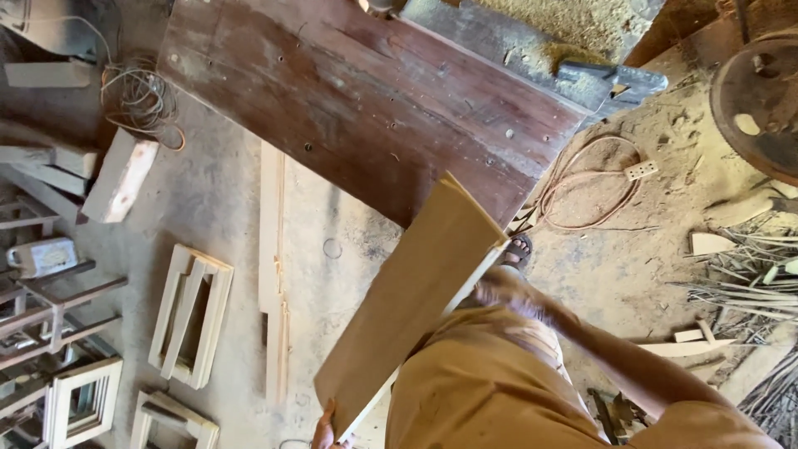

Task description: The person uses a spindle router to shape the edges of a rectangular wooden board. They guide the board along the spinning router bit to create curved edges on both ends, then flip the board and repeat the process on the opposite side.

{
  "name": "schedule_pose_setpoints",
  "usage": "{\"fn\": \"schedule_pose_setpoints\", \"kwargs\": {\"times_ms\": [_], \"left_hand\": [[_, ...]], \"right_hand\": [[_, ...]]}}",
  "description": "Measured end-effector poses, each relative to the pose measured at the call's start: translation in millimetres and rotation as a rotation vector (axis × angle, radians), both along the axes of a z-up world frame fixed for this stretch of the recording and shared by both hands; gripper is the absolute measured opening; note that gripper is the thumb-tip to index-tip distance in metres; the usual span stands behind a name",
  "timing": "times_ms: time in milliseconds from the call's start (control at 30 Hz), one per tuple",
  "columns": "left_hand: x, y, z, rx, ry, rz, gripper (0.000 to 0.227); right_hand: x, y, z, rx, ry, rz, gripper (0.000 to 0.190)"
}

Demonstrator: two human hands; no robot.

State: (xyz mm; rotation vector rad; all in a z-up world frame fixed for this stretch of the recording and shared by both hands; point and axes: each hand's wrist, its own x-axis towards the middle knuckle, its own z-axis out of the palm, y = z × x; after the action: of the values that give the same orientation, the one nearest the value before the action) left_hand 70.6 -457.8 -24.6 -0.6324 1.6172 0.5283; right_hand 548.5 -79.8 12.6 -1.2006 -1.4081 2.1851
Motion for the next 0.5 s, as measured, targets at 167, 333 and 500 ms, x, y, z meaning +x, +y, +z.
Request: {"fn": "schedule_pose_setpoints", "kwargs": {"times_ms": [167,333,500], "left_hand": [[20,25,30,0.077,0.272,0.216,0.052],[89,130,97,-0.026,0.590,0.059,0.052],[131,121,-44,0.287,0.463,0.100,0.026]], "right_hand": [[-41,19,95,-0.405,0.179,-0.371,0.064],[6,-14,3,-0.475,-0.325,-0.637,0.028],[158,-72,-74,0.545,-0.599,-0.361,0.025]]}}
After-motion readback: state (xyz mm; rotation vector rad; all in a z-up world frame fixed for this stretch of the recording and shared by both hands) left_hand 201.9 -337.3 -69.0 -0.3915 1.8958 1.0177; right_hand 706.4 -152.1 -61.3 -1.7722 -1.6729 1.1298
